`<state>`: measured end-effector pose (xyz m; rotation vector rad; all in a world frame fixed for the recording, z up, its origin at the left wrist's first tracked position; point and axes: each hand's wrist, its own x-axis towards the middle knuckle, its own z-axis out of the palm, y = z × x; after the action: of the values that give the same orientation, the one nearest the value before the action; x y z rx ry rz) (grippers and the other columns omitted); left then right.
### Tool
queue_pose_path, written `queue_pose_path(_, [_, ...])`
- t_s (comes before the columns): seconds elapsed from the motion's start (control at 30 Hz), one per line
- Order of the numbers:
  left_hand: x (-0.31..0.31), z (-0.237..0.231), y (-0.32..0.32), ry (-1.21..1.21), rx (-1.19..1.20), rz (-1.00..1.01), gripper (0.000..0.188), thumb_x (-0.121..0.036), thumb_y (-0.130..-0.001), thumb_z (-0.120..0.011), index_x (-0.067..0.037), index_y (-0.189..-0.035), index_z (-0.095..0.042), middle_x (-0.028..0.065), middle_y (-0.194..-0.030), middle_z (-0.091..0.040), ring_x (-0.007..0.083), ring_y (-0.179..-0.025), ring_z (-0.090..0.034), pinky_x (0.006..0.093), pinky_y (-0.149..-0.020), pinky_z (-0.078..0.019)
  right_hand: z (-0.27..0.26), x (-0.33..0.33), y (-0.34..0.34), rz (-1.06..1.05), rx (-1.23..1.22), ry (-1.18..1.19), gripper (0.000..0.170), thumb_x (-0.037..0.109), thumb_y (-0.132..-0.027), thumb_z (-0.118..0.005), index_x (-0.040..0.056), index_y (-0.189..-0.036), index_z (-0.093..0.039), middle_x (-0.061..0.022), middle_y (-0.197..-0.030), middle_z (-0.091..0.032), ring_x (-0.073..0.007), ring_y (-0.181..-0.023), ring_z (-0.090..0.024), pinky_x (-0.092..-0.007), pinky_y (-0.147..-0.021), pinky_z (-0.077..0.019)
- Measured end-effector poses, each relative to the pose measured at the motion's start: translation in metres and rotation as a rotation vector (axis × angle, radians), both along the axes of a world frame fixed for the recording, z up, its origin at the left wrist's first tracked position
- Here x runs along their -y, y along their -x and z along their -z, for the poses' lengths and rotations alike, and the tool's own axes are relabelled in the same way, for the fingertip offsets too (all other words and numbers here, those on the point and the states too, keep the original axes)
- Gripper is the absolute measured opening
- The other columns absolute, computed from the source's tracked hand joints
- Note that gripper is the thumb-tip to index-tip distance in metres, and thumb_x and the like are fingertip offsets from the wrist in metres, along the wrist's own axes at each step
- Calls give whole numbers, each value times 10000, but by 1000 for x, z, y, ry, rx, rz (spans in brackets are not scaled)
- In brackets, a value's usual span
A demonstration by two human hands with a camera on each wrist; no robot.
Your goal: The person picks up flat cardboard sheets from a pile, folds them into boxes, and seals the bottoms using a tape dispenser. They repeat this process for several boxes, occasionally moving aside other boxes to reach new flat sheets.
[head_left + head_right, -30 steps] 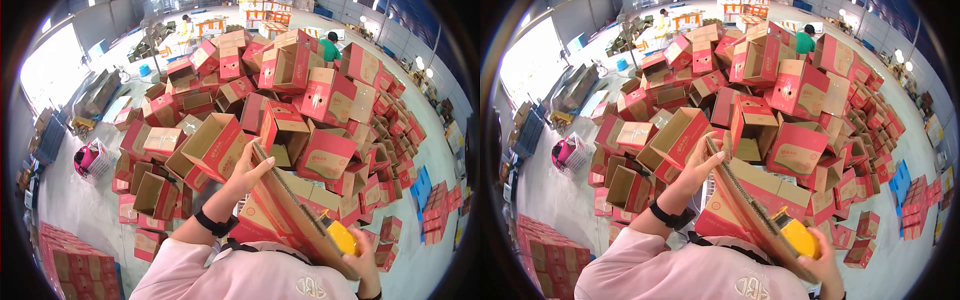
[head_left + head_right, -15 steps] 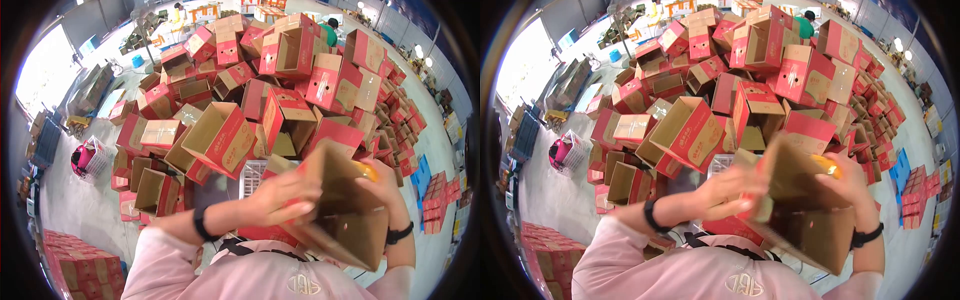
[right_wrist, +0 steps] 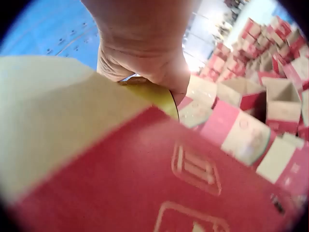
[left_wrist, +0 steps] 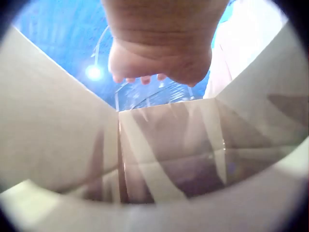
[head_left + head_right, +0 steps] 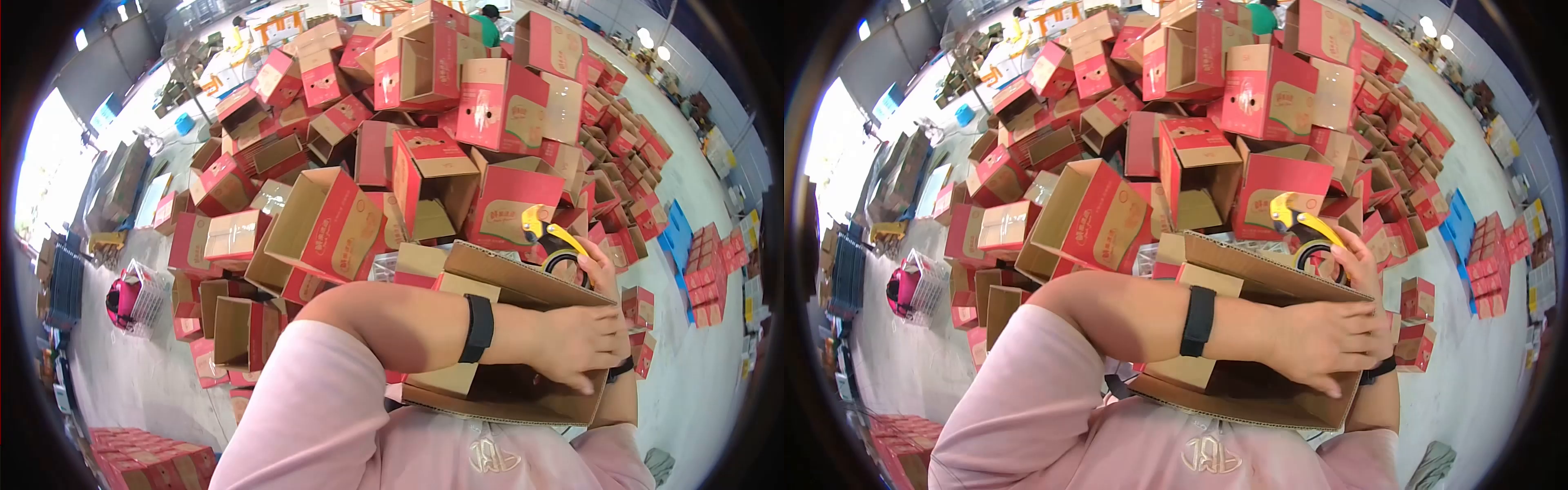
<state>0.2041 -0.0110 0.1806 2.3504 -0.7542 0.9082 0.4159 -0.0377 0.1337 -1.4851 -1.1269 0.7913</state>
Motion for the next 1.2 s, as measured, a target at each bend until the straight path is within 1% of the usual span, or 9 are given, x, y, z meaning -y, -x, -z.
queue_pose_path(0.17, [-30,-7,51,-98,-136,-99,608,-433,-852,-576,-25,-1288,-459,159,-1355,-437,333,-1322,-347,479,-1102,-269,-102,15,7,282,-189,-214,399,185,-857,-603,41,-1225,-551,25,-765,-559,-24,-544,-471,-157,-486,-386])
queue_pose_path(0.33, [-42,1,83,-203,-495,-109,592,-445,-885,-536,-55,-1321,-443,130,-1408,-396,304,-1347,-322,492,-1122,-222,-113,9,74,-240,-364,-74,445,216,-829,-607,26,-1222,-519,27,-720,-494,-40,-542,-458,-187,-492,-367])
queue_pose_path(0.5, [-48,59,115,-206,-735,-113,641,-483,-921,-460,-56,-1392,-373,104,-1516,-240,296,-1387,-244,485,-1132,-195,-99,-6,73,-241,-461,82,513,284,-796,-658,20,-1204,-494,-2,-728,-516,-28,-506,-440,-164,-437,-377])
queue_pose_path(0.57, [-40,40,126,-28,-861,-159,600,-455,-947,-438,-43,-1380,-384,130,-1498,-273,297,-1374,-274,448,-1133,-207,-78,3,85,-264,-430,150,548,283,-794,-660,15,-1239,-485,-4,-723,-511,-37,-508,-447,-162,-439,-377])
queue_pose_path(0.63, [-43,18,153,470,-1205,321,498,-349,-1004,-372,7,-1346,-426,185,-1429,-381,305,-1344,-334,380,-1114,-244,-45,23,89,-278,-421,222,571,296,-801,-654,7,-1261,-478,-6,-722,-506,-39,-507,-437,-162,-438,-374])
queue_pose_path(0.7, [-40,2,213,914,-1016,377,476,-293,-1014,-352,53,-1326,-449,194,-1388,-436,296,-1286,-418,392,-1099,-263,-38,38,80,-187,-512,189,571,306,-813,-643,2,-1263,-468,-7,-732,-501,-37,-517,-435,-164,-446,-374])
queue_pose_path(0.97, [-77,78,168,888,-308,-956,478,-301,-993,-412,31,-1337,-429,204,-1291,-515,275,-1270,-445,331,-1053,-324,-28,38,90,-6,-568,-90,425,227,-866,-587,29,-1230,-491,-1,-773,-502,-58,-543,-454,-198,-493,-392])
queue_pose_path(1.1, [-109,60,149,1095,-660,-996,514,-328,-992,-418,17,-1372,-385,201,-1308,-501,259,-1272,-441,315,-1045,-329,-35,32,80,97,-577,-35,381,224,-874,-587,38,-1198,-508,14,-763,-503,-55,-538,-462,-191,-472,-391])
queue_pose_path(1.2, [-109,35,144,1241,-676,-625,524,-335,-992,-419,4,-1388,-368,194,-1312,-503,256,-1256,-453,319,-1037,-340,-96,45,83,55,-348,-215,451,242,-864,-608,34,-1242,-477,-6,-796,-541,-43,-563,-479,-180,-487,-398])
